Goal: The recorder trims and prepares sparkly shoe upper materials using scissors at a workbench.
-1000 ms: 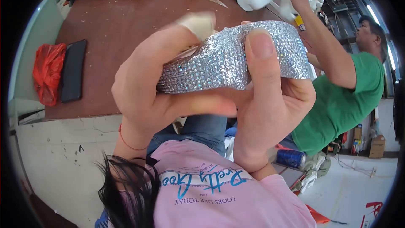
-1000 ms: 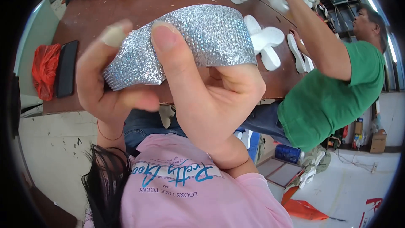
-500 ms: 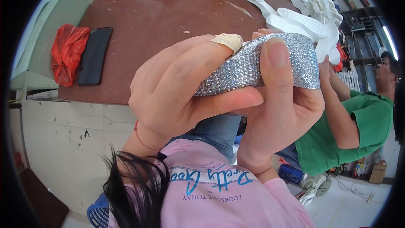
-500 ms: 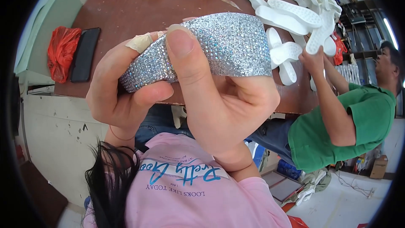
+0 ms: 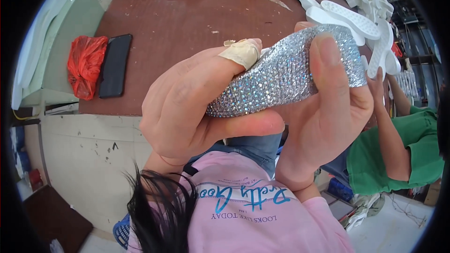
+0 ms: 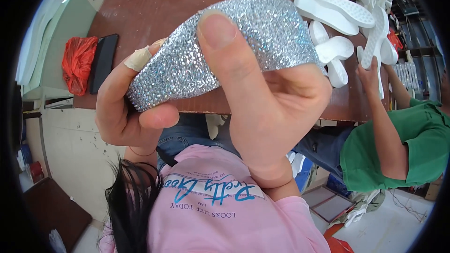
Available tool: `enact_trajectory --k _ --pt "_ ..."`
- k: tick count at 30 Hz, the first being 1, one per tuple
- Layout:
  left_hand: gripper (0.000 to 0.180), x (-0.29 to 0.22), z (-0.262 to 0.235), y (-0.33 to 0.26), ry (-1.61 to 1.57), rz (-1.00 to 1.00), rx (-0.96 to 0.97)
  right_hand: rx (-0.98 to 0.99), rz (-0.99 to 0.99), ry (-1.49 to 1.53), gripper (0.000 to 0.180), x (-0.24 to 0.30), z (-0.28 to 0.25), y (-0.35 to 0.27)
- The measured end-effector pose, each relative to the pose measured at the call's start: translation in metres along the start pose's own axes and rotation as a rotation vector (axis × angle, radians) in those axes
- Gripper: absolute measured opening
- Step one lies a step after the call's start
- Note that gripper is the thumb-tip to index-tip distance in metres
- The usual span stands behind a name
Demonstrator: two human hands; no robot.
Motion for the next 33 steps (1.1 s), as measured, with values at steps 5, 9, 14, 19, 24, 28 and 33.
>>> enact_trajectory --k 5,9,14,19,24,28,33 --pt "0.069 0.001 0.004 0.002 -0.028 0.029 0.017 -0.173 -0.013 -0.037 0.01 0.009 -0.01 0.001" --pt "0.071 0.0 0.004 0.003 -0.049 0.037 0.037 -0.277 -0.037 -0.073 0.01 0.018 -0.014 0.001" --pt "0.076 -0.001 0.001 0.002 -0.017 0.019 0.025 -0.128 0.056 -0.107 0.01 0.012 -0.003 -0.002" --pt "0.079 0.003 -0.008 -0.003 -0.003 0.053 0.039 0.107 0.176 0.13 0.009 -0.016 0.002 -0.005" --pt "0.079 0.012 -0.013 -0.011 -0.05 -0.001 -0.219 0.18 -0.023 0.07 0.008 -0.021 0.021 -0.009" --pt "0.076 0.003 -0.024 -0.01 0.177 0.04 -0.162 0.179 -0.053 -0.023 0.008 -0.022 0.035 -0.017" --pt "0.076 -0.002 -0.039 -0.019 0.19 -0.019 -0.101 0.235 -0.009 0.012 0.009 -0.02 0.043 -0.021"
Point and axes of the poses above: each hand's wrist, its own y-axis towards the middle knuckle, its own z-axis out of the palm, x = y × z, the point moved 4 cm from there along y, towards the middle knuckle, and after that the axes turned 8 degrees about z, right-handed, at the moved point
